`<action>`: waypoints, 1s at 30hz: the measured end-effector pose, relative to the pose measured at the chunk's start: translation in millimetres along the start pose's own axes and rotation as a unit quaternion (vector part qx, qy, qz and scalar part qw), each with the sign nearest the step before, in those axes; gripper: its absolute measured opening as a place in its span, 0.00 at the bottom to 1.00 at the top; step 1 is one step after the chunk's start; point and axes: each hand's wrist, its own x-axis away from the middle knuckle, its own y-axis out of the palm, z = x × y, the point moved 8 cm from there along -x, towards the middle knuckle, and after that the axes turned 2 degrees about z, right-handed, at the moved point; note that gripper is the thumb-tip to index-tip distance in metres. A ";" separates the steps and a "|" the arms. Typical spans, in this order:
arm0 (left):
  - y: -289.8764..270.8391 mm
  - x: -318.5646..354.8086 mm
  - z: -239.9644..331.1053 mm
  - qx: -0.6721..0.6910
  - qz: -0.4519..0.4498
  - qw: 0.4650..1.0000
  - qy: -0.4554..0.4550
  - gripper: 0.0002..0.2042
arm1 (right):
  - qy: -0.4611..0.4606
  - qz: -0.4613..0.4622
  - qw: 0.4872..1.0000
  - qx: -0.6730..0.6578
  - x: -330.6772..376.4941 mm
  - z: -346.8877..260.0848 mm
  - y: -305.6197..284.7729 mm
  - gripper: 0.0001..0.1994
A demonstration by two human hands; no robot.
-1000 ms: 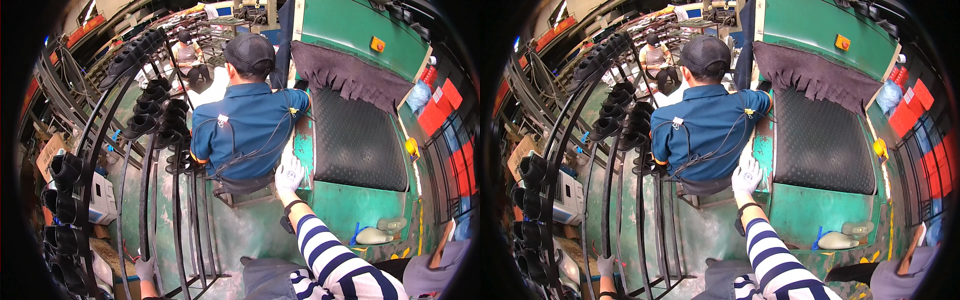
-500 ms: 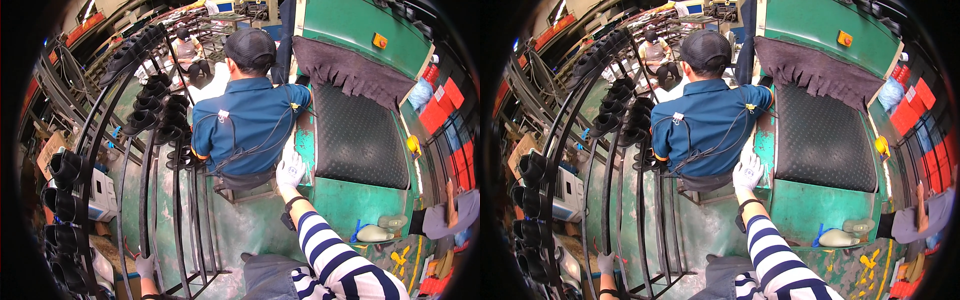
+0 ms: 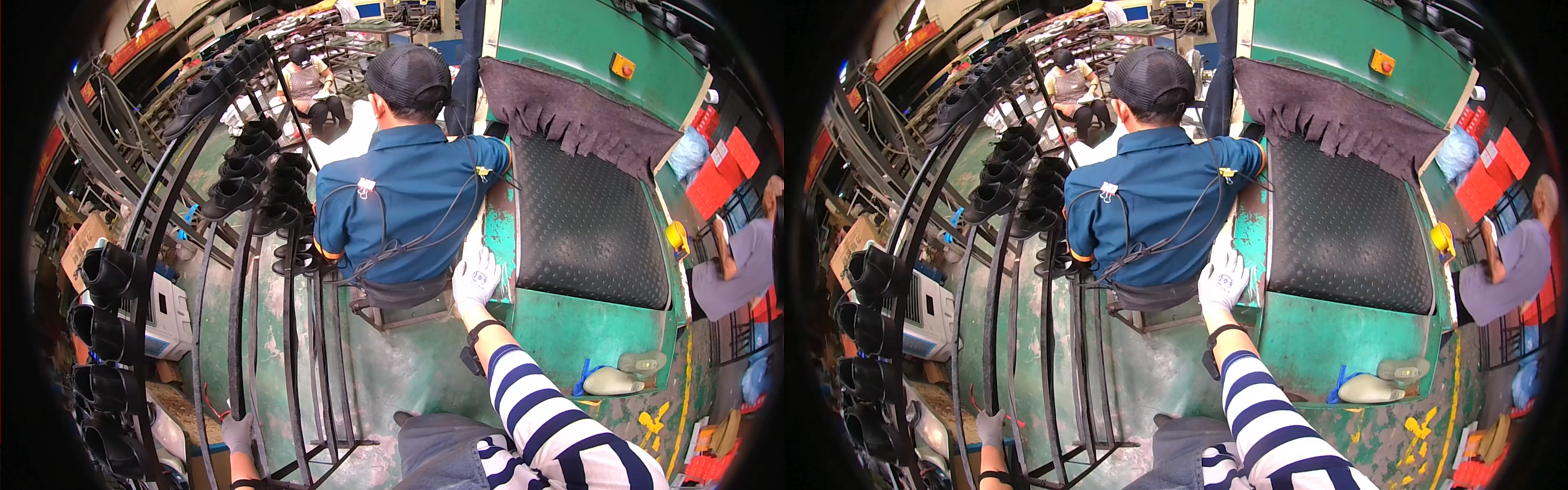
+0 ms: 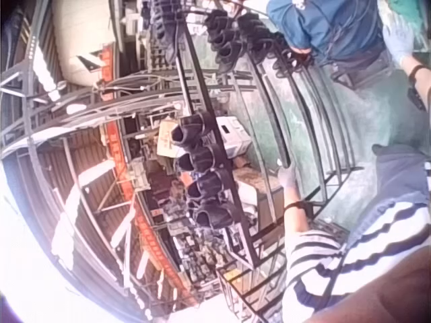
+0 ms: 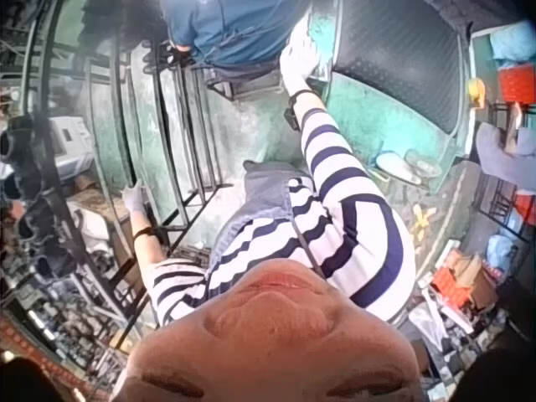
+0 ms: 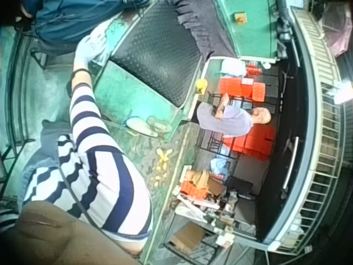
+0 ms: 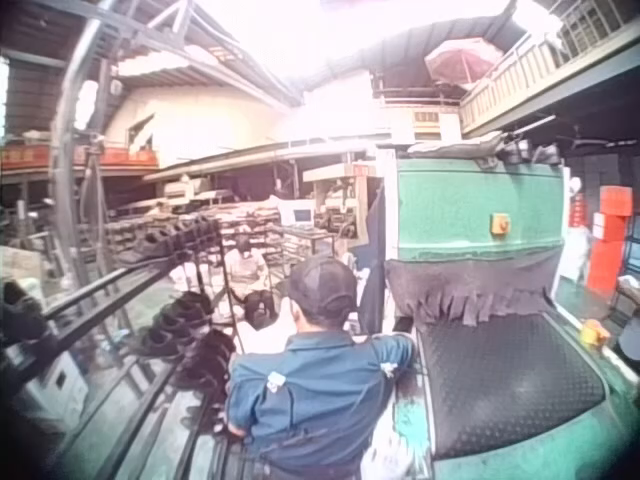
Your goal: Moving shoes from a rack to a work table and back for processing.
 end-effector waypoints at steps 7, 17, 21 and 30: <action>2.2 -3.6 -3.4 -0.011 0.002 1.000 -0.001 0.26 | 0.005 -0.007 1.000 0.017 0.6 -0.3 1.8 0.25; -8.0 11.6 15.3 0.015 -0.020 1.000 -0.005 0.25 | 0.001 0.006 1.000 0.012 0.2 -0.6 -0.6 0.26; -21.3 18.8 29.5 -0.033 0.038 0.998 0.035 0.23 | -0.015 0.002 0.999 0.031 -0.8 -4.0 -6.0 0.26; -36.1 36.3 46.5 -0.058 -0.015 0.998 0.029 0.25 | -0.099 0.102 0.987 0.073 0.5 -30.4 -44.5 0.16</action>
